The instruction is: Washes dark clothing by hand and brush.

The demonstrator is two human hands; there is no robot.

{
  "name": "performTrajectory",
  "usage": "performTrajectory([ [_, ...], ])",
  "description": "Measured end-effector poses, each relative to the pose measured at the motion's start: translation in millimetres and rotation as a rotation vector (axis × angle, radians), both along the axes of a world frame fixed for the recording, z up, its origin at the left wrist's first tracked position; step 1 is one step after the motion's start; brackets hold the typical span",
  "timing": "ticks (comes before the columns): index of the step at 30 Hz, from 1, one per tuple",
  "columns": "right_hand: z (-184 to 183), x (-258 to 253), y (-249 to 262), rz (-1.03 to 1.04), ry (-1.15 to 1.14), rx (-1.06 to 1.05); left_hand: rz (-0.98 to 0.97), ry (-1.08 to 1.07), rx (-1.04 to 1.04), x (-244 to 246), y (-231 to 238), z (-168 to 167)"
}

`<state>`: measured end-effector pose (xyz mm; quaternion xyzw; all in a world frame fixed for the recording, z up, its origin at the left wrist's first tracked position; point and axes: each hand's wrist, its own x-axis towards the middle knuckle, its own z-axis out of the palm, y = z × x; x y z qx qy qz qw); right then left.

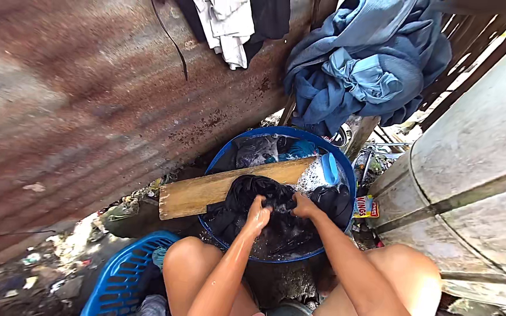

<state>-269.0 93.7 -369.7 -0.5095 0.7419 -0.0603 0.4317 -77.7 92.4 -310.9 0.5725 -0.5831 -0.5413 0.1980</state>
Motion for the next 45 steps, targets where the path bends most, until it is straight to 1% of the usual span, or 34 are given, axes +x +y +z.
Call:
performTrajectory([
  [2,-3.2,6.9,2.5,0.058,0.116,0.025,0.055,0.08,-0.096,0.5,-11.5,36.8],
  [3,-1.3,7.1,2.2,0.068,0.152,0.043,0.061,0.102,-0.166,1.5,-19.9,49.1],
  [5,11.1,-1.9,-1.5,0.083,0.163,0.072,0.059,0.076,-0.317,3.3,-40.0,63.7],
  [6,19.2,-9.4,-2.9,0.083,0.163,0.071,0.06,0.027,-0.381,3.5,-52.6,64.4],
  [8,30.2,-25.4,-5.1,0.031,0.17,0.028,0.025,-0.172,-0.452,7.2,-77.0,58.3],
  [9,36.3,-31.8,-6.2,-0.015,0.188,0.0,-0.036,-0.289,-0.452,11.6,-88.6,50.2],
  [12,68.9,-42.5,-6.0,-0.148,0.275,-0.094,-0.288,-0.548,-0.399,25.5,-110.3,3.7],
  [14,89.9,-45.0,-3.5,-0.224,0.331,-0.169,-0.402,-0.631,-0.307,26.5,-106.4,-26.3],
  [15,97.4,-45.6,-1.7,-0.266,0.35,-0.22,-0.43,-0.654,-0.252,24.4,-101.1,-35.2],
  [16,102.9,-46.6,-0.5,-0.307,0.353,-0.284,-0.442,-0.674,-0.217,21.7,-94.7,-37.6],
  [19,109.6,-46.8,-2.4,-0.429,0.265,-0.485,-0.492,-0.764,-0.252,19.5,-80.4,-34.1],
  [21,104.4,-42.6,-7.6,-0.504,0.191,-0.587,-0.541,-0.809,-0.256,18.6,-74.4,-30.9],
  [22,100.2,-40.2,-10.5,-0.52,0.161,-0.604,-0.562,-0.82,-0.236,16.5,-71.1,-29.1],
  [24,90.2,-38.6,-15.3,-0.508,0.123,-0.542,-0.614,-0.827,-0.167,10.1,-61.9,-25.7],
  [26,76.3,-44.5,-17.5,-0.417,0.081,-0.416,-0.663,-0.803,-0.074,3.3,-47.5,-26.0],
  [29,38.8,-52.6,-18.4,-0.168,-0.047,-0.239,-0.693,-0.748,0.031,-4.8,-19.3,-40.4],
  [31,25.8,-47.7,-16.0,0.0,-0.082,-0.105,-0.701,-0.753,0.054,-11.5,0.3,-48.8],
  [32,19.4,-45.3,-15.0,0.053,-0.073,-0.063,-0.708,-0.766,0.06,-13.9,6.6,-50.5],
  [34,5.7,-43.4,-12.7,0.08,-0.036,-0.042,-0.716,-0.778,0.103,-14.6,7.3,-48.1],
  [36,3.1,-44.9,-9.0,0.012,0.037,-0.056,-0.672,-0.724,0.163,-10.3,-4.3,-39.8],
  [37,7.7,-46.5,-7.4,-0.02,0.101,-0.053,-0.622,-0.675,0.175,-7.1,-11.2,-34.9],
  [40,35.8,-46.1,-2.5,-0.013,0.322,0.106,-0.36,-0.507,0.114,8.6,-23.8,-16.6],
  [42,47.5,-47.5,2.6,-0.045,0.367,0.164,-0.161,-0.396,0.02,18.5,-29.4,-3.1],
  [43,53.2,-50.0,5.6,-0.109,0.344,0.123,-0.074,-0.329,-0.01,21.9,-32.8,4.0],
  [45,64.5,-53.8,9.5,-0.35,0.253,-0.112,0.074,-0.154,0.014,28.0,-38.4,17.2],
])
